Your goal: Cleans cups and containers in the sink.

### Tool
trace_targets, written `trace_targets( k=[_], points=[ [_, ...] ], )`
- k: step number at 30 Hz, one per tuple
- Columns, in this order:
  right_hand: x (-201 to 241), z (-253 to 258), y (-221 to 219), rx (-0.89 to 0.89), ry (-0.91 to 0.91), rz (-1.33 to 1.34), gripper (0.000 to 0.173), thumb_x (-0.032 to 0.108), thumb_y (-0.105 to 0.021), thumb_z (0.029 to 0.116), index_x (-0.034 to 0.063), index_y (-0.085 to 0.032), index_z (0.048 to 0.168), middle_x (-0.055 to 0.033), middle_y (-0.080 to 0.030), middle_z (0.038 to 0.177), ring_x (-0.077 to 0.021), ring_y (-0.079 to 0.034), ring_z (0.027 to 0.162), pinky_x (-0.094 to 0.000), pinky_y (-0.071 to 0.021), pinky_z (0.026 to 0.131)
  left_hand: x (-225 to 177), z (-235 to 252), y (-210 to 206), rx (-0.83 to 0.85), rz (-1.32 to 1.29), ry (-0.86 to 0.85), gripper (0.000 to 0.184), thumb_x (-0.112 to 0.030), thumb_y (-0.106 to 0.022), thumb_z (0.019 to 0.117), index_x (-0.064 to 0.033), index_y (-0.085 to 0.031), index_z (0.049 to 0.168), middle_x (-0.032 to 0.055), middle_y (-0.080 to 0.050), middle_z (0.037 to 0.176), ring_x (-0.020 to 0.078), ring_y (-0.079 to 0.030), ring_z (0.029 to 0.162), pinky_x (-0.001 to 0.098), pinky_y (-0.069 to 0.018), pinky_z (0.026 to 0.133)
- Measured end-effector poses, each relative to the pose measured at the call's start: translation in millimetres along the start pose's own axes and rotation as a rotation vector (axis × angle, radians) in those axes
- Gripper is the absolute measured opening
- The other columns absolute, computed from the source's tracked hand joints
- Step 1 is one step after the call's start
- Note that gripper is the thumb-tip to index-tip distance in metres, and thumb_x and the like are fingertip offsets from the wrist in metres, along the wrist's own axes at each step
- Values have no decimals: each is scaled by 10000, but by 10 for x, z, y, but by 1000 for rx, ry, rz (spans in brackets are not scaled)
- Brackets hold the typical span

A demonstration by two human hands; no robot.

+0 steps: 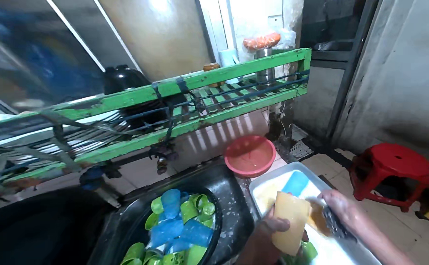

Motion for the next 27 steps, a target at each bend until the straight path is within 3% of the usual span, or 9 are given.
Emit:
trace_targets(
  k=[3, 7, 10, 12, 14, 18, 21, 23, 27],
  points=[
    [-118, -202, -353, 425, 51, -360, 427, 242, -360, 1112, -38, -657, 1238, -283, -667, 1202, -450, -625, 1178, -634, -451, 1034, -66, 12, 45, 24, -33, -19, 854, -332, -796, 785, -136, -372, 1500, 212, -635, 1303, 290, -715, 908, 379, -598, 660],
    [-94, 34, -530, 338, 111, -512, 366, 303, -530, 1052, 79, -693, 1292, -201, -600, 1407, -407, -502, 1373, -579, -394, 1145, -71, 70, 88, -50, -51, -18, 572, -392, -652, 890, -80, -491, 1341, 204, -661, 1266, 269, -723, 867, 352, -595, 630],
    [-244, 176, -805, 445, 1, -624, 567, 296, -707, 946, 216, -543, 1483, -109, -341, 1654, -429, -240, 1533, -732, -234, 1158, -1, 147, 146, -150, -99, 21, 506, -467, -407, 1000, -89, -516, 1318, 199, -670, 1224, 267, -715, 835, 352, -585, 598],
    [-371, 194, -905, 456, -20, -658, 654, 197, -734, 901, 255, -507, 1512, -97, -369, 1640, -454, -303, 1498, -744, -333, 1088, -1, 164, 197, -232, -129, 9, 510, -468, -332, 1033, -83, -495, 1324, 206, -665, 1178, 281, -708, 818, 364, -585, 583],
    [-513, 224, -886, 410, -64, -590, 610, 184, -691, 915, 259, -520, 1495, -115, -539, 1500, -427, -495, 1365, -683, -448, 1039, -6, 123, 249, -356, -127, -6, 476, -431, -300, 1079, -77, -483, 1338, 204, -662, 1122, 286, -695, 792, 377, -580, 582],
    [-199, 274, -455, 111, -193, -4, 614, 114, -660, 955, 83, -448, 1530, -273, -599, 1358, -407, -608, 1231, -583, -473, 1048, -60, 49, 346, -587, -28, -33, 400, -351, -386, 1110, -91, -440, 1409, 204, -663, 1015, 321, -698, 777, 430, -592, 584],
    [362, 160, -277, 0, -139, 477, 664, 156, -656, 844, 93, -480, 1481, -125, -662, 1244, -212, -686, 1048, -417, -593, 872, -18, 42, 407, -681, 27, -52, 488, -365, -468, 1085, -100, -400, 1489, 213, -652, 1093, 333, -694, 856, 465, -602, 651],
    [632, 169, -312, 99, -138, 684, 650, 152, -637, 821, 87, -481, 1449, -101, -701, 1164, -196, -723, 955, -387, -632, 786, 11, 14, 327, -752, 47, -61, 477, -358, -459, 1090, -85, -423, 1479, 210, -651, 1148, 323, -686, 943, 498, -599, 741],
    [669, 345, -457, 196, -39, 337, 630, 167, -575, 997, 71, -354, 1579, -166, -462, 1543, -256, -552, 1326, -426, -480, 1084, 96, 21, 158, -784, 68, -81, 447, -313, -313, 1135, -36, -397, 1476, 218, -613, 1198, 296, -661, 990, 483, -584, 789]
  ],
)
Point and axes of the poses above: each hand's wrist, its own z-axis towards the middle knuckle, its own y-axis out of the back of the hand, x = y × z, the point moved 8 cm from there along z, towards the middle knuckle
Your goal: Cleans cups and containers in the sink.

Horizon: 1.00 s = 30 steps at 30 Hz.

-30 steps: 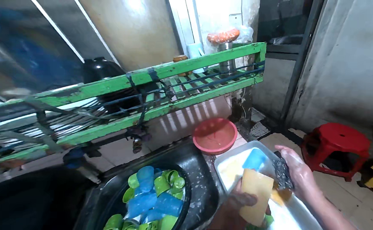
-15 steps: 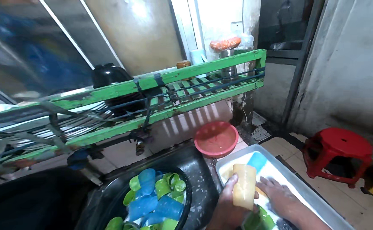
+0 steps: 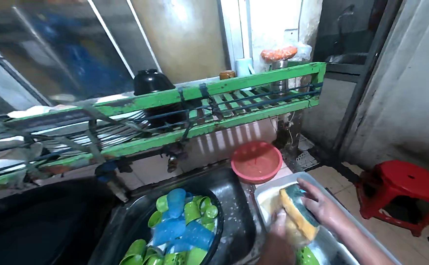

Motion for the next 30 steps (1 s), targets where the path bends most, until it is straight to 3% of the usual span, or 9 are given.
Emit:
trace_targets(
  k=[4, 6, 10, 12, 15, 18, 22, 25, 30],
  points=[
    [151, -319, -371, -143, 253, -596, 938, 578, -648, 913, 49, -306, 1607, -284, -130, 1676, -426, -197, 1550, -548, -272, 1235, -19, 3, 98, 159, 336, -231, 468, -77, -393, 1057, 105, -296, 1477, 195, -576, 1200, 146, -611, 1025, 318, -541, 889],
    [194, -400, -469, -248, 385, -678, 858, 479, -750, 865, 42, -447, 1538, -327, -242, 1629, -458, -303, 1505, -543, -349, 1196, -55, -83, 124, 168, 574, -300, 346, -23, -462, 1032, 164, -474, 1323, 164, -646, 1102, 103, -618, 987, 264, -522, 903],
    [-179, -44, -71, -250, 90, -151, 490, 109, -570, 970, 3, -539, 1447, -165, -570, 1454, -236, -556, 1333, -422, -442, 1130, 57, -25, -34, 128, 348, -240, 575, -178, -452, 1081, 38, -241, 1570, 254, -550, 1363, 235, -646, 1102, 409, -574, 908],
    [-348, 71, 97, -337, -81, 61, 332, 117, -546, 1018, -40, -594, 1306, -192, -662, 1213, -231, -643, 1109, -413, -515, 988, 81, -14, -87, 95, 376, -152, 775, -269, -603, 1020, -34, -168, 1616, 269, -547, 1388, 312, -664, 1102, 491, -585, 887],
    [-135, 35, -9, -197, -71, -334, 443, 181, -540, 1037, 32, -539, 1454, -208, -599, 1399, -310, -563, 1324, -482, -415, 1146, -68, 19, -167, 141, 699, -252, 941, -175, -738, 913, 37, -130, 1599, 269, -483, 1477, 264, -577, 1288, 393, -500, 1059],
    [128, -15, -206, -106, 58, -745, 471, 419, -473, 1034, 91, -658, 1317, -174, -676, 1280, -350, -603, 1262, -539, -434, 1108, -146, 95, -268, 123, 1271, -667, 754, -278, -727, 891, 167, -443, 1431, 348, -477, 1465, 375, -457, 1413, 417, -351, 1193],
    [-107, 148, 71, -263, -79, -56, 360, 330, -599, 1017, 5, -696, 1136, -123, -714, 986, -202, -684, 927, -417, -552, 874, -167, -30, -251, 257, 476, -263, 814, -108, -702, 916, 47, -229, 1560, 195, -597, 1324, 182, -648, 1123, 332, -552, 951],
    [-293, 154, 86, -348, -82, 429, 277, 200, -471, 1084, -11, -632, 1165, -72, -706, 919, -117, -693, 812, -308, -597, 748, -63, -9, -235, 354, 96, -2, 564, -214, -608, 963, -35, -368, 1441, 151, -689, 982, 243, -710, 788, 398, -615, 683],
    [76, 144, -169, -23, -172, -753, 594, 511, -355, 1086, 39, -658, 1281, -206, -679, 1254, -351, -610, 1247, -547, -402, 1110, -234, 67, -265, 241, 1033, -455, 770, -187, -726, 908, 159, -352, 1485, 240, -554, 1436, 201, -544, 1337, 294, -417, 1130]
  ],
)
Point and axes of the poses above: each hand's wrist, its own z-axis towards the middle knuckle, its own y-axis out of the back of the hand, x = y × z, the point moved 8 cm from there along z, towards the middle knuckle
